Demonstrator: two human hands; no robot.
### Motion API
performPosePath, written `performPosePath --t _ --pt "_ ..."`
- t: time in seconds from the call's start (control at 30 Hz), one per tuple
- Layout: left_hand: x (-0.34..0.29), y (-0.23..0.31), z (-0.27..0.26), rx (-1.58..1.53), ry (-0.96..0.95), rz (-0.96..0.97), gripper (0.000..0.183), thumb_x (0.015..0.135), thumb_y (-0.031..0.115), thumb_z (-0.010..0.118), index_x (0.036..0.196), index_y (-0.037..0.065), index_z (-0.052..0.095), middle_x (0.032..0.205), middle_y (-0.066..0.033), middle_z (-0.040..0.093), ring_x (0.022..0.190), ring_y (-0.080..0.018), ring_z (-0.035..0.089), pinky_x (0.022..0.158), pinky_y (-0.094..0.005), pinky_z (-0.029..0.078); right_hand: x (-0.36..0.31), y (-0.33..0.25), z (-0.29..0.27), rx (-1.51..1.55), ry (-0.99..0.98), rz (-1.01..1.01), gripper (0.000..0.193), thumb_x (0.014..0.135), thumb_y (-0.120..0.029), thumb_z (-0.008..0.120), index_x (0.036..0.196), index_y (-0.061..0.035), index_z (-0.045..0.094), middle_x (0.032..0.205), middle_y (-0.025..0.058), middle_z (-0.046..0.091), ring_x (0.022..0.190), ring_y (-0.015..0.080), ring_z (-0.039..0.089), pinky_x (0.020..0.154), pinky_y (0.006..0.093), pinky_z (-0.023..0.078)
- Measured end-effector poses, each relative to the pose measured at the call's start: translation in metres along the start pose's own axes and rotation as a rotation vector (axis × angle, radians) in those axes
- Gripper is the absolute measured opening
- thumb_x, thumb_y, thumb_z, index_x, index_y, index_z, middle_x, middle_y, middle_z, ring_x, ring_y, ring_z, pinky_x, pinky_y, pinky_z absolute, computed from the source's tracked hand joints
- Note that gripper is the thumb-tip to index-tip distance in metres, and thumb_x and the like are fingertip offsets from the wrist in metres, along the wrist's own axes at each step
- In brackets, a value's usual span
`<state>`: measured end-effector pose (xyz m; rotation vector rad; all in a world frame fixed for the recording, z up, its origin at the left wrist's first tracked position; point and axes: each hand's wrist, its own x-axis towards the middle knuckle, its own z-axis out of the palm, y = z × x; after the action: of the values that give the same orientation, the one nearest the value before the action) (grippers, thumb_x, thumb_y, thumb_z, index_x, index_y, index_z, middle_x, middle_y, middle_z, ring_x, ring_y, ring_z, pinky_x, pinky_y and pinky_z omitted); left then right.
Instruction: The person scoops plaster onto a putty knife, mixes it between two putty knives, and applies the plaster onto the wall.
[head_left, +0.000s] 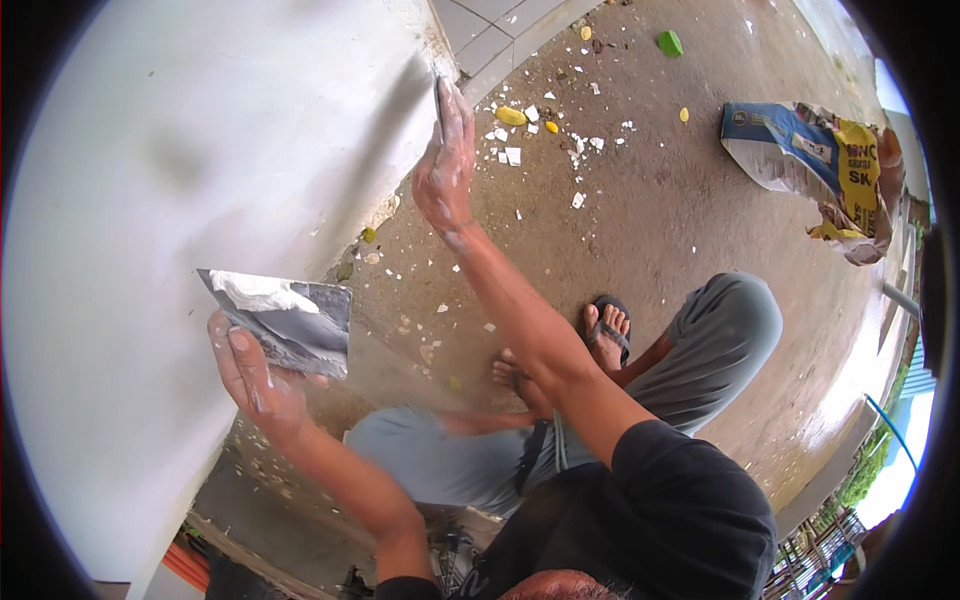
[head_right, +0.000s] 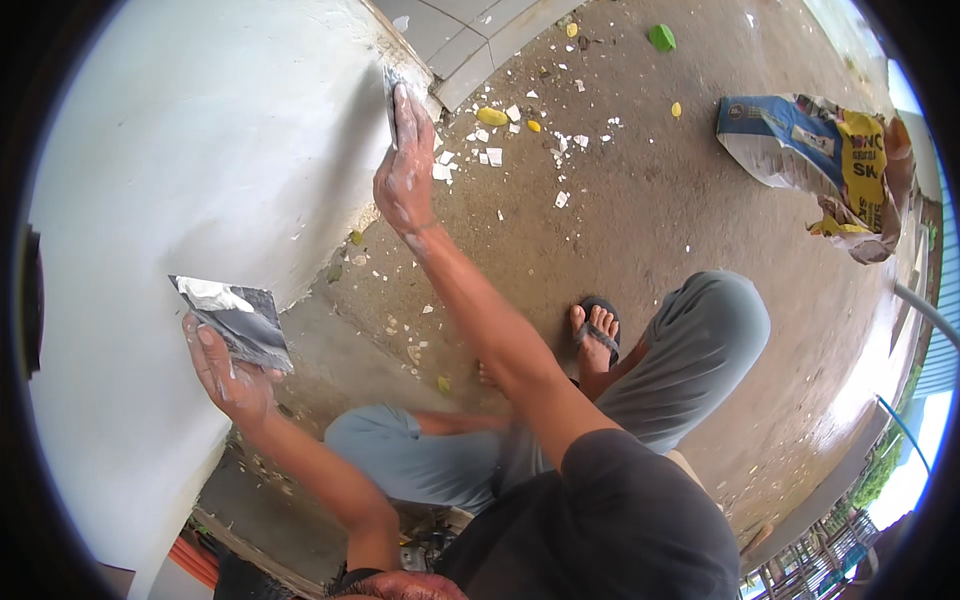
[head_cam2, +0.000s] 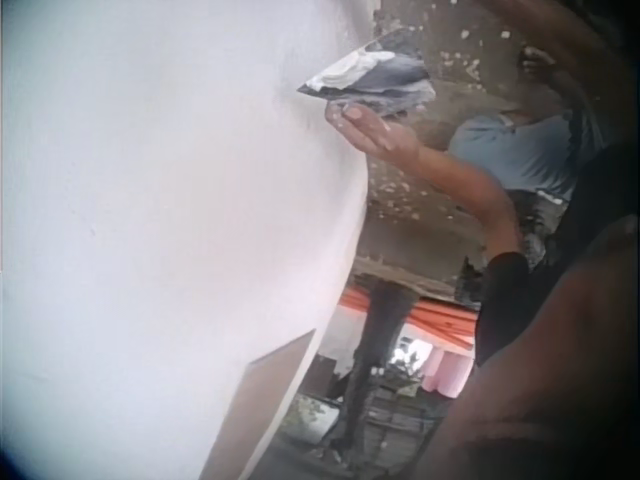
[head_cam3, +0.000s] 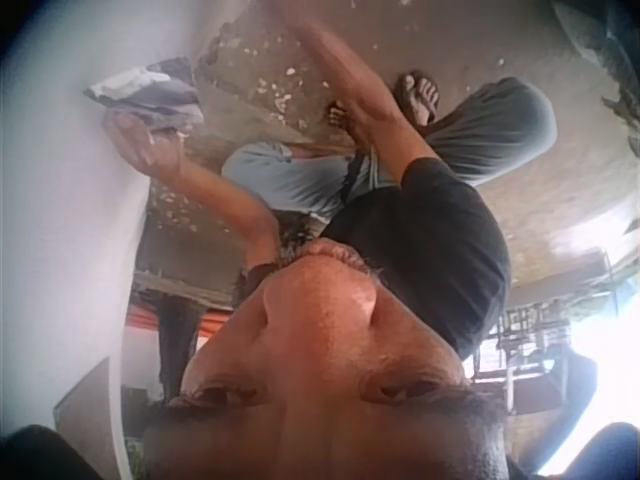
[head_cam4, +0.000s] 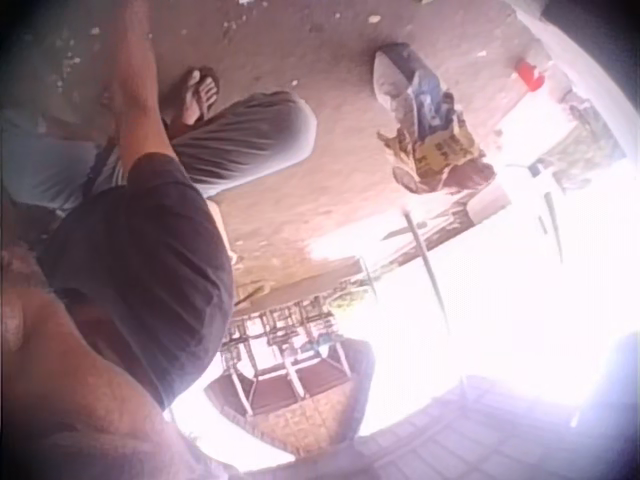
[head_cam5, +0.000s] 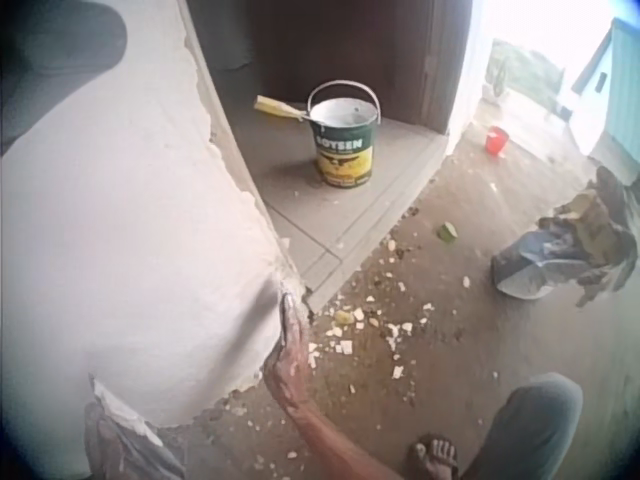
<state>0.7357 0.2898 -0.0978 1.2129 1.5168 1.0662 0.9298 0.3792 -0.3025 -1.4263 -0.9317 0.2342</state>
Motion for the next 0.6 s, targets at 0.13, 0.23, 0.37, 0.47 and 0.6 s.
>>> performPosePath --t 0.13,0.23,0.37,0.47,0.6 --pt "-0.001 -0.003 0.009 -0.021 -0.028 0.058 0.050 0.100 0.032 0.050 0.130 -0.007 0.041 0.116 -0.0117 0.052 0.098 -0.0175 0.054 0.073 -0.0304 0.051 -0.004 -0.001 0.033 -0.037 0.071 -0.060 0.058 0.085 0.012 0.031 0.143 0.0083 0.029 0.144 0.0270 0.033 0.135 0.0367 0.033 0.115 0.0457 0.030" --pt "-0.002 0.000 0.014 -0.015 0.000 0.055 0.050 0.100 0.030 0.050 0.131 -0.007 0.040 0.116 -0.0121 0.052 0.098 -0.0177 0.054 0.075 -0.0301 0.051 -0.044 -0.015 0.031 -0.026 -0.102 -0.066 0.061 0.083 0.014 0.030 0.144 0.0082 0.027 0.142 0.0278 0.033 0.134 0.0381 0.033 0.116 0.0450 0.027" --pt "0.004 0.007 0.021 -0.030 -0.006 0.025 0.051 0.100 0.031 0.049 0.132 -0.006 0.038 0.114 -0.0128 0.053 0.084 -0.0180 0.057 0.055 -0.0282 0.049 -0.026 -0.006 0.002 0.055 -0.108 0.180 0.049 0.091 0.006 0.030 0.140 0.0075 0.035 0.137 0.0273 0.040 0.129 0.0361 0.040 0.113 0.0445 0.031" --pt "0.003 0.014 0.031 -0.069 -0.001 0.039 0.047 0.100 0.031 0.048 0.129 -0.006 0.039 0.104 -0.0133 0.054 0.064 -0.0156 0.055 0.038 -0.0257 0.044 0.006 -0.003 -0.010 0.117 -0.004 0.522 0.040 0.099 -0.005 0.031 0.136 0.0063 0.042 0.132 0.0263 0.047 0.123 0.0339 0.049 0.110 0.0442 0.037" --pt "0.005 0.014 0.036 -0.092 -0.029 0.084 0.044 0.100 0.030 0.046 0.125 -0.007 0.041 0.095 -0.0139 0.055 0.051 -0.0135 0.052 0.031 -0.0246 0.043 0.019 -0.036 0.007 0.272 0.007 0.498 0.041 0.102 -0.011 0.031 0.138 0.0069 0.037 0.132 0.0283 0.046 0.123 0.0385 0.048 0.110 0.0428 0.038"
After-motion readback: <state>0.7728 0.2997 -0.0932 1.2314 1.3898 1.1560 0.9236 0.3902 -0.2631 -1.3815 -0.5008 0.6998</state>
